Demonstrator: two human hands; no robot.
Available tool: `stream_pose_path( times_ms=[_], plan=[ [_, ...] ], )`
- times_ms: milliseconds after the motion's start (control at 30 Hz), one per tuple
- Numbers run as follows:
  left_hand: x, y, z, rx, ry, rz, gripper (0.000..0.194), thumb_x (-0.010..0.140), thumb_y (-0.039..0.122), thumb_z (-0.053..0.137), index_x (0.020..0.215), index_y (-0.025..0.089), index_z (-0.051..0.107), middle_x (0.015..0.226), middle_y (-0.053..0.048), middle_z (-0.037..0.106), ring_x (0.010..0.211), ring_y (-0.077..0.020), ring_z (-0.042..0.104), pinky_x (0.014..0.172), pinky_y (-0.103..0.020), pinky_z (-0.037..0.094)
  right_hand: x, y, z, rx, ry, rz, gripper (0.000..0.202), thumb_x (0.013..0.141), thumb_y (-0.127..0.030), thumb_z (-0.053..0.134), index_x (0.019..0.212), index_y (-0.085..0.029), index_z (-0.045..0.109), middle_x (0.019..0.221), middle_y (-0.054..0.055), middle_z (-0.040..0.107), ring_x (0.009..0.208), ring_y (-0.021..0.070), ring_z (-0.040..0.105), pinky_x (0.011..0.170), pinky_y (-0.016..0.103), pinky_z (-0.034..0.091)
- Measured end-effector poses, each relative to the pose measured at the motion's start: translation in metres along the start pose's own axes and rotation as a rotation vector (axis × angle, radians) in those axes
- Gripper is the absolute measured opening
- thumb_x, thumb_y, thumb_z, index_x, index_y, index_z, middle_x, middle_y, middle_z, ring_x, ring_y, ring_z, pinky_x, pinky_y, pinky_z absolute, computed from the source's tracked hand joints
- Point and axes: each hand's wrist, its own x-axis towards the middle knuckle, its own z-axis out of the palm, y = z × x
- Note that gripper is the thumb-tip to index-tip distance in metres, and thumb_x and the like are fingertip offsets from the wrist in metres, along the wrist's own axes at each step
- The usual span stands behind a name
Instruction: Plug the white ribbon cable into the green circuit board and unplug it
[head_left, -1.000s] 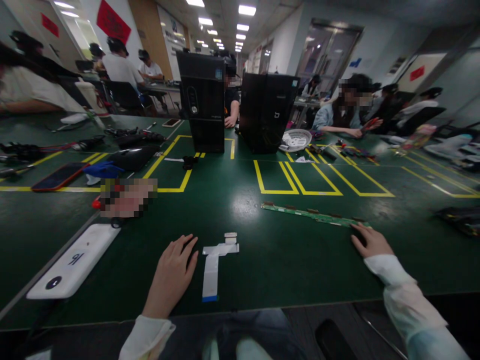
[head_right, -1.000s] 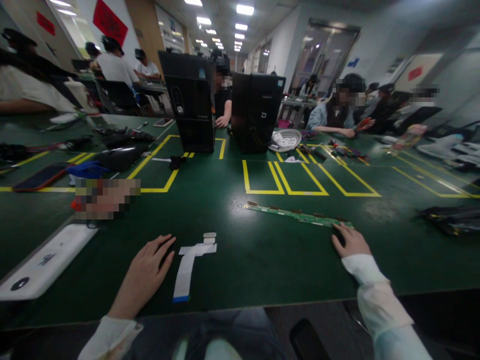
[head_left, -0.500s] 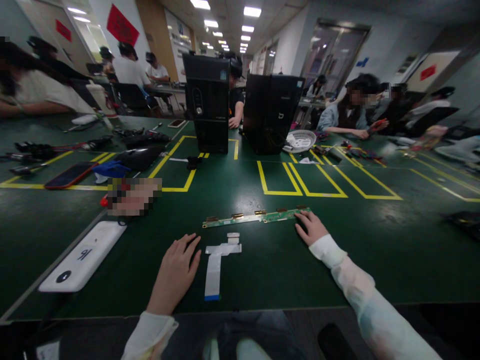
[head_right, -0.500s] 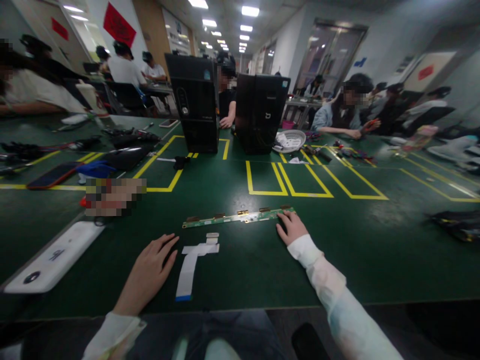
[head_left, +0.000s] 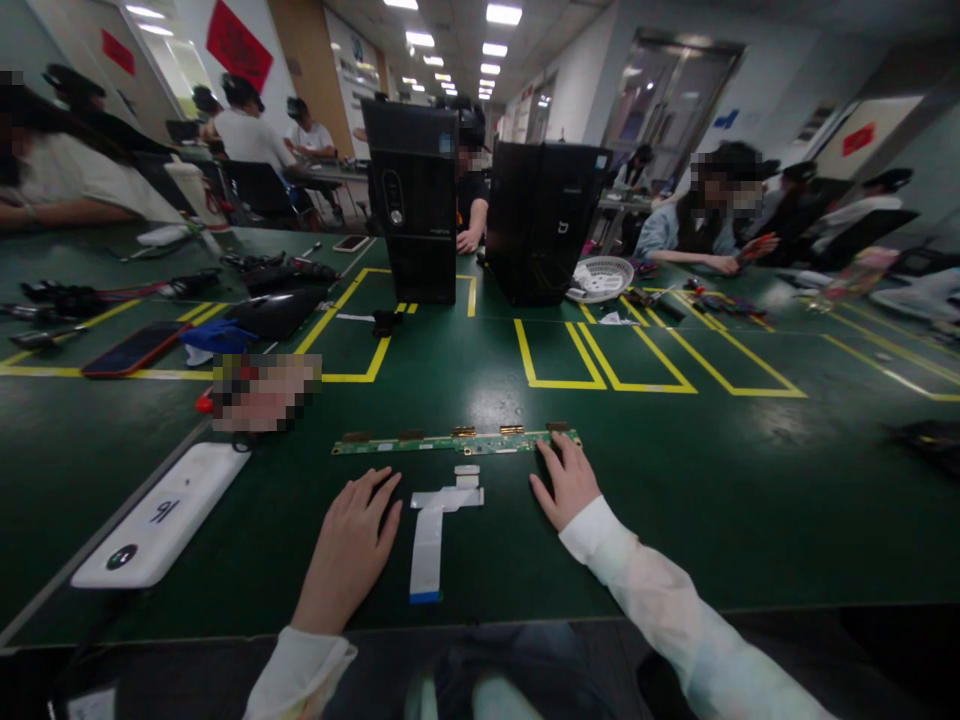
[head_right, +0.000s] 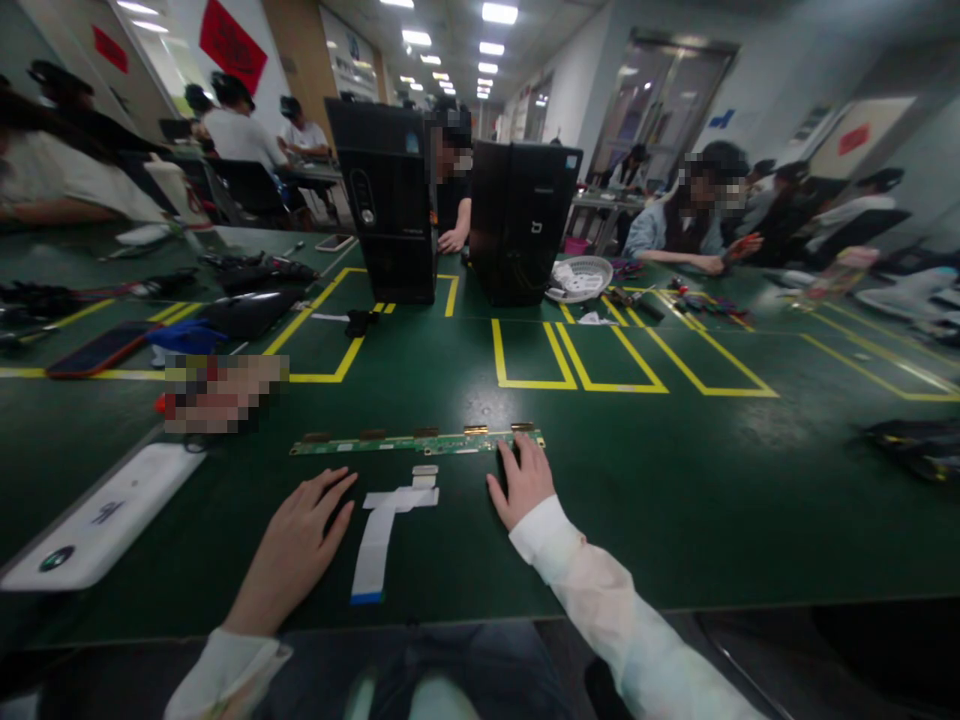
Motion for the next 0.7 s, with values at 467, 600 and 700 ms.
stream_pose_path(
  times_ms=[467, 600, 700],
  plan=[
    [-0.001, 0.0, 0.001, -0.002, 0.0, -0.004, 0.041, 0.094, 0.033, 0.04, 0.126, 0.014, 0.057, 0.129, -0.015, 0.058, 0.122, -0.029, 0.052, 0.106, -0.05, 0.039, 0.024, 0.041, -0.008, 0.188, -0.251, -0.301, 0.042, 0.093, -0.038, 0.042, 0.128, -0.019, 0.056, 0.132, 0.016, 0.053, 0.127, 0.0284, 0.044, 0.104, 0.054, 0.036],
    [-0.001, 0.001, 0.001, -0.007, 0.007, -0.006, 0.041, 0.093, 0.033, 0.041, 0.126, 0.014, 0.057, 0.129, -0.015, 0.058, 0.121, -0.029, 0.052, 0.105, -0.05, 0.039, 0.024, 0.03, -0.012, 0.189, -0.28, -0.324, 0.045, 0.092, -0.039, 0.045, 0.128, -0.016, 0.056, 0.131, 0.018, 0.052, 0.124, 0.029, 0.046, 0.101, 0.051, 0.04],
    [-0.001, 0.0, 0.001, -0.016, 0.02, -0.007, 0.04, 0.093, 0.034, 0.041, 0.125, 0.015, 0.058, 0.128, -0.015, 0.058, 0.121, -0.0293, 0.053, 0.105, -0.05, 0.039, 0.025, 0.021, -0.01, 0.185, -0.278, -0.32, 0.045, 0.091, -0.04, 0.047, 0.128, -0.018, 0.056, 0.131, 0.017, 0.052, 0.122, 0.0293, 0.046, 0.1, 0.051, 0.04]
  ],
)
